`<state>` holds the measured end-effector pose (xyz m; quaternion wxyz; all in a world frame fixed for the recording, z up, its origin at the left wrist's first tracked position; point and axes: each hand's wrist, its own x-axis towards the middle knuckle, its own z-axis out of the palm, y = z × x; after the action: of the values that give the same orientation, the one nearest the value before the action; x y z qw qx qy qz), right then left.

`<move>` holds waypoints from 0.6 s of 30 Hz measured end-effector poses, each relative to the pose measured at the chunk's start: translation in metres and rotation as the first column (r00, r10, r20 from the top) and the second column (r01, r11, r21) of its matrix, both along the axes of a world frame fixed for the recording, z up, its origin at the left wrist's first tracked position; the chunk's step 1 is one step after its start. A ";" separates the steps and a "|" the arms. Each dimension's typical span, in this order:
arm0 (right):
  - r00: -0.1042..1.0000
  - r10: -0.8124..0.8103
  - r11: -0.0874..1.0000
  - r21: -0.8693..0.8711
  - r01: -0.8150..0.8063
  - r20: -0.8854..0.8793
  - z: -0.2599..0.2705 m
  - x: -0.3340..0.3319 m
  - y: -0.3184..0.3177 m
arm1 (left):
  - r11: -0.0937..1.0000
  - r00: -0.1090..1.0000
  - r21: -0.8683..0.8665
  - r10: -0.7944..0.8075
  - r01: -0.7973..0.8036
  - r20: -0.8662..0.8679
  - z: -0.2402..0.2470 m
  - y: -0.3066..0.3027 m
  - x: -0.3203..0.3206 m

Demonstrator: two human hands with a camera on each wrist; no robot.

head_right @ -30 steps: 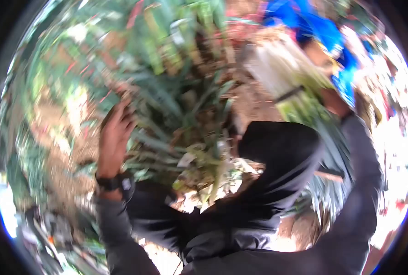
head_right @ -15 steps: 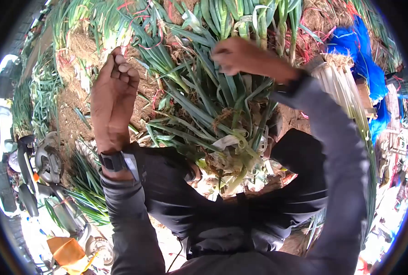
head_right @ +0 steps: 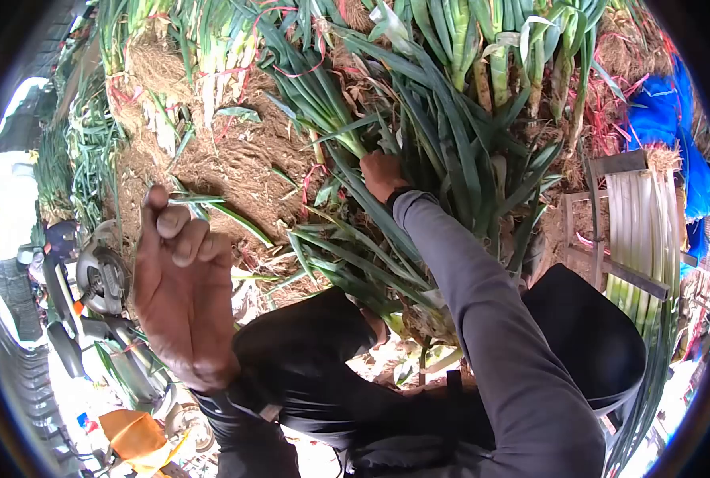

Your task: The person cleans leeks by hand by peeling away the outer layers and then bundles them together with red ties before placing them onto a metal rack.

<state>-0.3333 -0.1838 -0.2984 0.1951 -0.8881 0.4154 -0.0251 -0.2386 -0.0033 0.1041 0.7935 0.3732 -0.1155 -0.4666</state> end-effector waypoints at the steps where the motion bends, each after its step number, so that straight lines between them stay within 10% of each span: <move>1: 0.999 -0.041 0.999 -0.016 0.041 0.007 -0.004 0.005 0.000 | 1.000 1.000 0.004 0.000 0.000 0.000 0.000 -0.001 0.001; 11: 0.971 -0.060 0.900 0.434 -0.048 0.233 0.028 -0.004 -0.034 | 0.998 0.999 0.056 0.038 -0.039 0.006 0.001 -0.001 0.001; 15: 0.898 0.046 0.999 0.001 -0.051 0.437 0.014 -0.010 -0.013 | 0.999 0.999 0.019 0.028 -0.028 -0.035 0.012 0.003 -0.005; 18: 0.937 0.021 0.991 0.117 -0.066 0.350 0.036 -0.022 0.001 | 0.998 0.993 -0.050 0.040 -0.046 -0.111 0.017 0.010 -0.013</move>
<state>-0.3550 -0.1823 -0.2624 0.3220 -0.8645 0.3553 -0.1506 -0.2520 0.0070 0.1214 0.8180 0.3284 -0.0758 -0.4661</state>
